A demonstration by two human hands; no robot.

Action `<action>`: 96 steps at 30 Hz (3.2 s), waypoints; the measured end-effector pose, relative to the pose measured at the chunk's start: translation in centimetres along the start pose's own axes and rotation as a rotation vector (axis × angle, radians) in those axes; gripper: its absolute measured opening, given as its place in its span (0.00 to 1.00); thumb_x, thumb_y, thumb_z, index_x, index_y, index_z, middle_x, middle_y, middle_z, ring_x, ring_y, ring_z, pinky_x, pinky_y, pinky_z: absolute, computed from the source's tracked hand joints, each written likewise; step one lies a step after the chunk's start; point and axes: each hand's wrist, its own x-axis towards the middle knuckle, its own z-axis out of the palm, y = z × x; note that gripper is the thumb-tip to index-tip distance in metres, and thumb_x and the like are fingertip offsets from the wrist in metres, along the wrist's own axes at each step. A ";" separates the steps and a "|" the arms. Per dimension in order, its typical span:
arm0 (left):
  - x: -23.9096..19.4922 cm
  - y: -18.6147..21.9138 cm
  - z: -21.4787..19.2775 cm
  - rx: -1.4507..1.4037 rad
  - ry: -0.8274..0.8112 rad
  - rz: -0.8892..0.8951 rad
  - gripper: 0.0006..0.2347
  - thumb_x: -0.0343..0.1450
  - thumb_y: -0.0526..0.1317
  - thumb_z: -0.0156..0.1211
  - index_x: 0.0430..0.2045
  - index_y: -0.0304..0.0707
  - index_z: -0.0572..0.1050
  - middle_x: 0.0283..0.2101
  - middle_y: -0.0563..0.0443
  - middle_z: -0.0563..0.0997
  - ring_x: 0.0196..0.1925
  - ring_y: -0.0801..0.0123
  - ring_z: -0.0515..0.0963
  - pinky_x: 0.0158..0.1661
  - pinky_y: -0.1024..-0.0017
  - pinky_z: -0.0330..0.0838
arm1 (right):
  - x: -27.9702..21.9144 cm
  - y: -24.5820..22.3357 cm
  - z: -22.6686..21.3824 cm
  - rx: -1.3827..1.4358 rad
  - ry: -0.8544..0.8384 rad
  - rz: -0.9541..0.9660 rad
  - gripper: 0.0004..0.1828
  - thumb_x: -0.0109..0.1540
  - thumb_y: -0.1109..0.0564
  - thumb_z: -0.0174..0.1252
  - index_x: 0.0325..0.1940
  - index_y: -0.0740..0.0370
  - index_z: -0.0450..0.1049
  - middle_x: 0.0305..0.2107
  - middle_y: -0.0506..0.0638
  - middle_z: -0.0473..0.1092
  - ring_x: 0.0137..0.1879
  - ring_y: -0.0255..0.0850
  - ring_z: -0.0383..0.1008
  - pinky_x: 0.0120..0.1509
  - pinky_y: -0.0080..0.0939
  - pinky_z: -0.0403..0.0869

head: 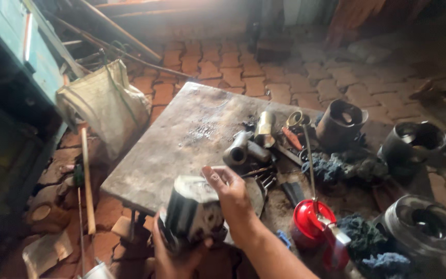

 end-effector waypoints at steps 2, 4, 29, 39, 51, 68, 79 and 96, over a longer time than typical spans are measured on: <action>-0.2 0.0 0.8 0.073 0.027 -0.070 0.49 0.51 0.34 0.82 0.65 0.30 0.51 0.55 0.36 0.75 0.55 0.56 0.80 0.53 0.63 0.77 | 0.8 0.0 -0.2 -0.046 0.001 -0.057 0.18 0.62 0.46 0.60 0.42 0.64 0.80 0.35 0.48 0.79 0.43 0.34 0.75 0.50 0.35 0.71; -1.2 0.3 1.1 0.159 0.059 -0.111 0.49 0.50 0.35 0.83 0.63 0.30 0.53 0.53 0.35 0.76 0.53 0.56 0.81 0.51 0.63 0.78 | 0.7 0.9 -0.4 -0.066 0.017 -0.057 0.16 0.62 0.47 0.60 0.39 0.64 0.80 0.32 0.48 0.78 0.39 0.34 0.75 0.47 0.34 0.71; -3.1 2.2 2.3 -0.009 0.172 -0.209 0.49 0.49 0.34 0.79 0.65 0.33 0.51 0.56 0.39 0.71 0.55 0.59 0.75 0.52 0.65 0.74 | -1.3 2.7 0.0 -0.296 0.000 -0.315 0.12 0.61 0.55 0.63 0.44 0.66 0.78 0.36 0.53 0.78 0.44 0.37 0.76 0.51 0.35 0.74; -0.6 5.0 2.5 0.488 0.154 -0.012 0.51 0.50 0.38 0.83 0.65 0.25 0.51 0.60 0.30 0.66 0.61 0.49 0.69 0.59 0.58 0.65 | -1.1 0.9 0.8 -0.324 0.005 -0.398 0.10 0.61 0.56 0.64 0.43 0.64 0.77 0.37 0.49 0.77 0.45 0.33 0.75 0.52 0.35 0.73; -1.3 4.6 2.0 0.422 0.158 -0.188 0.49 0.51 0.41 0.83 0.66 0.31 0.55 0.60 0.34 0.67 0.62 0.51 0.70 0.59 0.58 0.66 | -0.9 0.5 1.0 -0.362 -0.089 -0.156 0.12 0.61 0.54 0.62 0.47 0.60 0.80 0.35 0.52 0.78 0.42 0.35 0.75 0.47 0.37 0.75; -1.0 4.2 1.8 0.357 0.143 -0.221 0.51 0.51 0.37 0.83 0.67 0.34 0.52 0.65 0.36 0.66 0.65 0.54 0.69 0.61 0.63 0.67 | -2.1 -3.7 0.0 -1.069 -0.325 -0.310 0.49 0.43 0.36 0.77 0.60 0.54 0.61 0.52 0.60 0.63 0.56 0.55 0.74 0.62 0.50 0.74; -1.3 3.4 1.9 0.389 0.149 -0.209 0.51 0.52 0.39 0.82 0.69 0.35 0.50 0.68 0.36 0.63 0.69 0.51 0.67 0.63 0.60 0.65 | -1.6 0.5 0.5 -0.998 -0.024 -0.377 0.39 0.46 0.36 0.73 0.54 0.52 0.68 0.49 0.57 0.67 0.53 0.51 0.75 0.56 0.51 0.76; -0.7 1.8 1.7 0.591 0.201 -0.123 0.52 0.55 0.48 0.80 0.70 0.31 0.48 0.76 0.33 0.48 0.77 0.46 0.50 0.71 0.53 0.48 | -3.6 -4.1 -2.3 0.314 0.222 -0.132 0.25 0.60 0.47 0.63 0.55 0.63 0.70 0.41 0.49 0.75 0.45 0.39 0.78 0.47 0.40 0.79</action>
